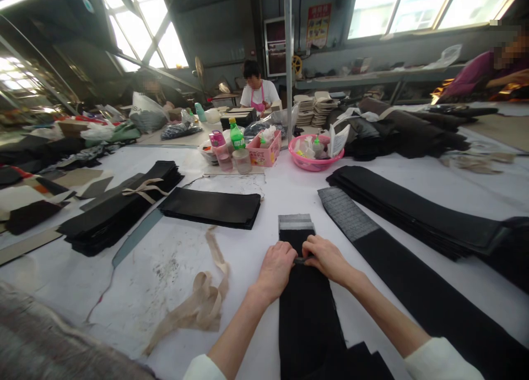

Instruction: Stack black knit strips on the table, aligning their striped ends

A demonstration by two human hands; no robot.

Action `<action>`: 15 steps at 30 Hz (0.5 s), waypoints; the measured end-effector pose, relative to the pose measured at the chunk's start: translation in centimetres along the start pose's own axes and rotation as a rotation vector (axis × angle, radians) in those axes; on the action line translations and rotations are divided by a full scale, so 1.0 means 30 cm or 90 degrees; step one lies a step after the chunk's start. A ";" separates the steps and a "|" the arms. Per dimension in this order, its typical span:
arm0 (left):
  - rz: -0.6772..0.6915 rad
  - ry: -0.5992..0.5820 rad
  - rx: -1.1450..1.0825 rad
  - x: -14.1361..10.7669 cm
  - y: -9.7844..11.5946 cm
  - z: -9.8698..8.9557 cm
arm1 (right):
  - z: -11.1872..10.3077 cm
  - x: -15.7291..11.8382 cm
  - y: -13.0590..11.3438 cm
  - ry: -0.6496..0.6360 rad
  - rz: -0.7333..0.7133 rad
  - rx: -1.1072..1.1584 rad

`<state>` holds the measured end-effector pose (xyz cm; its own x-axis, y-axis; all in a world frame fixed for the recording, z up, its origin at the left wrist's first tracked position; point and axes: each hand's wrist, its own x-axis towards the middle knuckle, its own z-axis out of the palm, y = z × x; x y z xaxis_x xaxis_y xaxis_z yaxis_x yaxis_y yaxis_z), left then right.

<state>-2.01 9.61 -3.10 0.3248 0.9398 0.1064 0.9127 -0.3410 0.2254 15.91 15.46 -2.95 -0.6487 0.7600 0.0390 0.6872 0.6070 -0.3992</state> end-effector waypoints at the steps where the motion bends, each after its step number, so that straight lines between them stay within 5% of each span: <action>1: 0.000 0.003 -0.003 -0.002 0.003 -0.002 | 0.002 -0.006 0.002 0.006 -0.009 0.009; 15: -0.018 0.128 0.074 -0.071 0.053 0.059 | 0.130 -0.092 0.066 0.222 -0.155 0.048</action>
<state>-0.81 7.10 -4.66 0.2537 0.9214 0.2945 0.9467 -0.2989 0.1197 17.78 13.67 -7.42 -0.6311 0.6377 0.4417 0.4940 0.7694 -0.4050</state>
